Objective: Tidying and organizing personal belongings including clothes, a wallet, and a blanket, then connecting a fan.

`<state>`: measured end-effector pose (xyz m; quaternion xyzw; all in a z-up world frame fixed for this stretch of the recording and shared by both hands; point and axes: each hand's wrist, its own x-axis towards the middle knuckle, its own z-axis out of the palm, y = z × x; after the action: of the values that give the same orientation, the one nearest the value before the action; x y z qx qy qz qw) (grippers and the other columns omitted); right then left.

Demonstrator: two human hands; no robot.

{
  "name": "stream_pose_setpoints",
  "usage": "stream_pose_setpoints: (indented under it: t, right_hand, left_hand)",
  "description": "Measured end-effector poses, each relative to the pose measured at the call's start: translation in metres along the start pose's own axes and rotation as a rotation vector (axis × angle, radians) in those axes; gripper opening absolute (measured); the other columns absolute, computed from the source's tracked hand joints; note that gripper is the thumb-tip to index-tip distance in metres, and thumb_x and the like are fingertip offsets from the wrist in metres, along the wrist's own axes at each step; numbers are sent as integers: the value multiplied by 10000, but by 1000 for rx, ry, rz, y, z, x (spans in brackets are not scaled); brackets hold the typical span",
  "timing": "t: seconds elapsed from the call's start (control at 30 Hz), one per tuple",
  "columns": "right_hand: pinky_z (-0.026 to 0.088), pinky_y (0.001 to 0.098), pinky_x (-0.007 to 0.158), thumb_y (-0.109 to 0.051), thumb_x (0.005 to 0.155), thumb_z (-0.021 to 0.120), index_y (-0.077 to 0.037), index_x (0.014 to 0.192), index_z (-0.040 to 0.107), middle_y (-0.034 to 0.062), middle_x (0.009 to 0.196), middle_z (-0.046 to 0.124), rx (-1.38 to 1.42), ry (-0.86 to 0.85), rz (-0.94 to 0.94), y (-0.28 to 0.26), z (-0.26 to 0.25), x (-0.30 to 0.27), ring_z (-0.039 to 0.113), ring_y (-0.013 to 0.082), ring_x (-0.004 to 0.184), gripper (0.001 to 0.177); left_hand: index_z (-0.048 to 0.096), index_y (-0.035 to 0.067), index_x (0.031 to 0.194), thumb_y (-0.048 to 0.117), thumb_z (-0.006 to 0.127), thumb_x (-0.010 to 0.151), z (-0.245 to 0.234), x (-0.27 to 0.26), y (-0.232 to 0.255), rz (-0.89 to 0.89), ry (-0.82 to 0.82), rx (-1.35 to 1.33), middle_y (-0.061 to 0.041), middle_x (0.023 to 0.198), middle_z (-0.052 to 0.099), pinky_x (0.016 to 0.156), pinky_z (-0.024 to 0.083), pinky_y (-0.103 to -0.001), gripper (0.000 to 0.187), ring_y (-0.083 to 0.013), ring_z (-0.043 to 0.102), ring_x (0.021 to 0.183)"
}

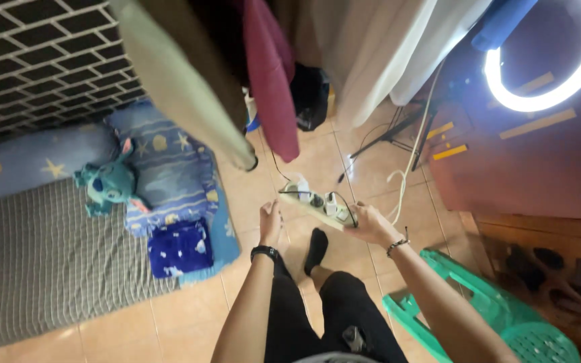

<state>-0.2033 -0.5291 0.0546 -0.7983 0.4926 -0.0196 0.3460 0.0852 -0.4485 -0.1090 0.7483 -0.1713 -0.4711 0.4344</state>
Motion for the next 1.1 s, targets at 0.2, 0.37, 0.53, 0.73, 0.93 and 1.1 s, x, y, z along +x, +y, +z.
stream_pose_setpoints:
  t: [0.2, 0.37, 0.53, 0.73, 0.93, 1.1]
  right_hand:
    - [551, 446, 861, -286, 669, 817, 20, 1155, 667, 223, 1029, 677, 22, -138, -180, -37, 2, -43, 668, 407, 971, 594]
    - [565, 419, 853, -251, 650, 812, -19, 1120, 690, 203, 1023, 673, -1, -111, -318, -59, 15, -47, 678, 370, 963, 538]
    - [553, 431, 885, -94, 653, 749, -57, 1203, 669, 139, 1198, 640, -33, -67, -222, -104, 18, -52, 649, 366, 1085, 557]
    - [564, 422, 909, -90, 667, 756, -62, 1242, 656, 130, 1215, 646, 22, -4, -252, -107, 65, -46, 657, 353, 1084, 585]
    - [559, 439, 884, -148, 637, 789, -119, 1198, 680, 105, 1135, 665, -143, -97, -259, -116, 92, -34, 668, 347, 1051, 572]
    - [551, 464, 844, -119, 610, 778, -118, 1153, 667, 95, 1147, 661, -124, -95, -254, -98, 109, -10, 673, 360, 1005, 554]
  left_hand:
    - [380, 190, 1501, 694, 479, 927, -23, -83, -8, -393, -37, -668, -182, 1292, 599, 858, 532, -444, 771, -321, 630, 1092]
    - [437, 187, 1490, 581, 587, 894, -51, -118, -11, -395, -115, -995, -161, 1298, 574, 962, 566, -498, 730, -335, 641, 1132]
    - [535, 143, 1380, 331, 656, 965, -79, -117, -31, -200, -175, -1008, -99, 1266, 625, 996, 553, -472, 471, -299, 631, 1130]
    - [535, 36, 1269, 91, 651, 987, -111, -128, -44, -82, -85, -1023, -137, 1210, 676, 965, 615, -448, 310, -287, 715, 1057]
    - [468, 95, 1323, 97, 688, 973, -135, -143, -47, -92, 64, -863, -128, 1120, 643, 894, 632, -479, 413, -276, 670, 956]
    - [389, 97, 1366, 20, 702, 922, -135, -135, -77, -115, -7, -850, -138, 1143, 651, 906, 634, -467, 549, -262, 697, 983]
